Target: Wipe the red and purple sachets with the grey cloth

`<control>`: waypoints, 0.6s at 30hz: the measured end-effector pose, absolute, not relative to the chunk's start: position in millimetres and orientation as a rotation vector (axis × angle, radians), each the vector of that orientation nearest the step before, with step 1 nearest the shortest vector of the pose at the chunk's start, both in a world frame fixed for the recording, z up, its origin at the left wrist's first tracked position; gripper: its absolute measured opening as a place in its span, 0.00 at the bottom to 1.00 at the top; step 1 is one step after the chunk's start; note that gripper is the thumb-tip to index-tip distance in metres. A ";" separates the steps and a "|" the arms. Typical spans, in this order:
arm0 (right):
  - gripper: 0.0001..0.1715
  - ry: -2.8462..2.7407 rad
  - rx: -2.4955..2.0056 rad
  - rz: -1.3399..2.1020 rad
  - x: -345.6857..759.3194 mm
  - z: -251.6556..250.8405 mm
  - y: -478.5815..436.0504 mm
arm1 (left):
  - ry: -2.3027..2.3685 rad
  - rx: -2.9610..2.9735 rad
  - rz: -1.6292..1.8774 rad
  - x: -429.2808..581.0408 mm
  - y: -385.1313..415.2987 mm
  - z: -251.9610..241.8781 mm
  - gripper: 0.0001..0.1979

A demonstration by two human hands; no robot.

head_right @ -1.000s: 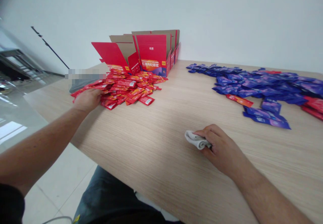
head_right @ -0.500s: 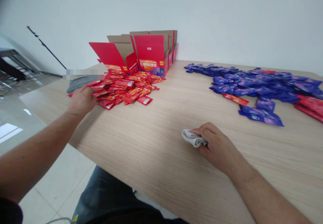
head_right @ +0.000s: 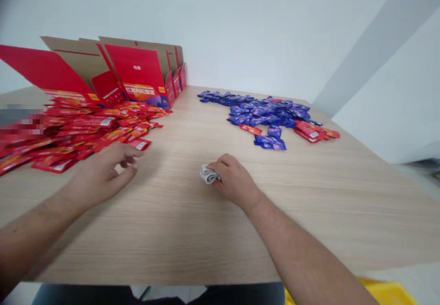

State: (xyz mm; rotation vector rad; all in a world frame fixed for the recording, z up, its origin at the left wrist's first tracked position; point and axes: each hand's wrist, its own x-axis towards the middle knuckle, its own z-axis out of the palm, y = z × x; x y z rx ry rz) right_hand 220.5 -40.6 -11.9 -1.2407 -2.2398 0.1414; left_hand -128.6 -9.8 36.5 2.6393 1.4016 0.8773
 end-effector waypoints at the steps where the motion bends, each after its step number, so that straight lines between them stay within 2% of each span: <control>1: 0.21 -2.238 -1.271 0.139 220.7 -11.8 -40.0 | 1.302 2.631 0.827 -112.2 -12.6 35.7 0.13; 7: 0.23 -2.344 -1.353 0.286 216.9 -7.6 -41.0 | 0.947 2.661 0.655 -33.7 -6.1 23.2 0.17; 12: 0.41 -2.364 -1.229 0.379 213.9 -4.0 -46.2 | 0.958 2.652 0.886 -17.6 15.6 -9.3 0.18; 18: 0.33 -2.150 -1.269 0.301 224.2 14.5 -38.2 | 1.097 2.628 0.892 -37.6 30.4 -28.8 0.13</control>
